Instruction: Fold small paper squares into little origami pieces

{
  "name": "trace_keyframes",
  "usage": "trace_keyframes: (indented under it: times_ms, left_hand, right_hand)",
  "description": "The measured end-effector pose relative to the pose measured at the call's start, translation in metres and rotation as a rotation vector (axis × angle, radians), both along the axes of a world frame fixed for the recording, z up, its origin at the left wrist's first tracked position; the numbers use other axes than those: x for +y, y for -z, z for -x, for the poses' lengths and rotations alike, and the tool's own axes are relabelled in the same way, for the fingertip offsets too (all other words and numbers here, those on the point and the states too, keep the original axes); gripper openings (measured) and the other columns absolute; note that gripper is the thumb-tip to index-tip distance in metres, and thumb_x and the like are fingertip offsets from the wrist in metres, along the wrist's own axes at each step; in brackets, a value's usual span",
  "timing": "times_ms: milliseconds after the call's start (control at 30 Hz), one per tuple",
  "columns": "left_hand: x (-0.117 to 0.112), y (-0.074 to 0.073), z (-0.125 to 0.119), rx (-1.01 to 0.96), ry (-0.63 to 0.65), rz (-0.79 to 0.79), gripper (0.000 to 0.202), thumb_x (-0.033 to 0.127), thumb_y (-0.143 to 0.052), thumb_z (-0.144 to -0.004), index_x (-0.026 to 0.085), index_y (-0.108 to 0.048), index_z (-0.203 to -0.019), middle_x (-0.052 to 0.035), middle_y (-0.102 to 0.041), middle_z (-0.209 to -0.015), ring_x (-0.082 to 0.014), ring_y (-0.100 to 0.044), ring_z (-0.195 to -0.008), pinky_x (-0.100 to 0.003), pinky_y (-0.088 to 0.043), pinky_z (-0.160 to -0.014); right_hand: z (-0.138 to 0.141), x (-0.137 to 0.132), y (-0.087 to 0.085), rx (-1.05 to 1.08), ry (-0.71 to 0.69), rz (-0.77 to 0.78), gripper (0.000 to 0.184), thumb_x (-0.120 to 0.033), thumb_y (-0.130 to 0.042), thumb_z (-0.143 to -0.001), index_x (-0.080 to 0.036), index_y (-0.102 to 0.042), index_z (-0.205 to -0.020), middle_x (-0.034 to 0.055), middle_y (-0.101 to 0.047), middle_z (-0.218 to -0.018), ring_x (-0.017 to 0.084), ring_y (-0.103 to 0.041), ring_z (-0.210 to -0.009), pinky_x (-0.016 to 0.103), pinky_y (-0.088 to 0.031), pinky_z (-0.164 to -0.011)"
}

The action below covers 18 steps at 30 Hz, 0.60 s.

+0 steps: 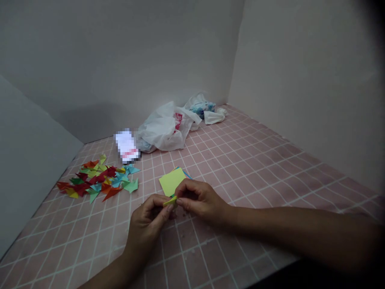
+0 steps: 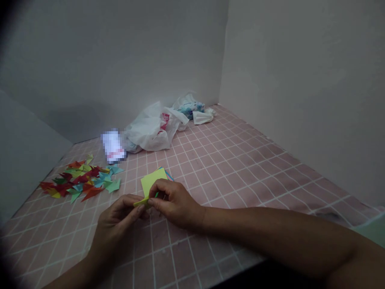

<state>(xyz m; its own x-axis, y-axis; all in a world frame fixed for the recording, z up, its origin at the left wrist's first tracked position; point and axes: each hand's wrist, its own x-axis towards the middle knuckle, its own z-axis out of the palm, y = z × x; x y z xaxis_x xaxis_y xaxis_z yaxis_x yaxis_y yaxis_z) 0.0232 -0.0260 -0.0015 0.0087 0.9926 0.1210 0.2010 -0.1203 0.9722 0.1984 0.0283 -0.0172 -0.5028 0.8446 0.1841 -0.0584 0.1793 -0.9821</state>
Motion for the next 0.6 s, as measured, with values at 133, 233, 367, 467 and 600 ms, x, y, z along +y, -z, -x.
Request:
trace_keyframes:
  times_ms: [133, 233, 367, 467, 600]
  left_hand:
    - [0.0006, 0.0000, -0.0015, -0.033, -0.014, 0.035, 0.008, 0.019, -0.068, -0.082, 0.018, -0.069, -0.075, 0.0002, -0.069, -0.069, -0.0120, -0.066, -0.064, -0.020, -0.054, -0.062]
    - [-0.0005, 0.0010, -0.0020, -0.069, -0.014, 0.068, 0.009, 0.021, -0.069, -0.082, 0.018, -0.069, -0.074, -0.0008, -0.071, -0.071, -0.0131, -0.066, -0.066, -0.022, -0.054, -0.063]
    - [-0.0008, 0.0019, -0.0028, -0.091, -0.013, 0.104, 0.010, 0.023, -0.070, -0.082, 0.017, -0.069, -0.074, -0.0028, -0.072, -0.072, -0.0155, -0.067, -0.068, -0.025, -0.055, -0.065]
    - [0.0005, 0.0027, -0.0031, -0.105, -0.009, 0.110, 0.011, 0.023, -0.070, -0.082, 0.017, -0.069, -0.074, -0.0028, -0.072, -0.071, -0.0159, -0.067, -0.068, -0.026, -0.055, -0.065]
    - [0.0011, 0.0044, -0.0020, -0.118, -0.025, 0.119, 0.011, 0.025, -0.073, -0.080, 0.017, -0.069, -0.074, -0.0028, -0.073, -0.071, -0.0158, -0.068, -0.067, -0.026, -0.055, -0.065]
  right_hand:
    - [0.0021, -0.0015, 0.0012, 0.088, -0.063, 0.191, 0.010, -0.023, -0.065, -0.080, -0.018, -0.057, -0.080, -0.0021, -0.058, -0.068, 0.010, -0.055, -0.057, 0.025, -0.044, -0.055]
    - [0.0028, -0.0021, 0.0012, 0.129, -0.060, 0.235, 0.010, -0.021, -0.066, -0.078, -0.017, -0.056, -0.079, -0.0028, -0.058, -0.067, 0.010, -0.056, -0.058, 0.025, -0.046, -0.056]
    - [0.0035, -0.0025, 0.0012, 0.163, -0.078, 0.307, 0.010, -0.020, -0.066, -0.078, -0.017, -0.056, -0.079, -0.0025, -0.061, -0.066, 0.011, -0.059, -0.060, 0.026, -0.047, -0.059]
    - [0.0046, -0.0023, 0.0025, 0.187, -0.086, 0.333, 0.010, -0.020, -0.066, -0.078, -0.017, -0.056, -0.079, -0.0020, -0.063, -0.065, 0.011, -0.060, -0.060, 0.027, -0.048, -0.060]
    - [0.0055, -0.0018, 0.0037, 0.198, -0.089, 0.340, 0.011, -0.020, -0.067, -0.078, -0.017, -0.056, -0.078, -0.0020, -0.063, -0.065, 0.011, -0.060, -0.060, 0.027, -0.049, -0.061]
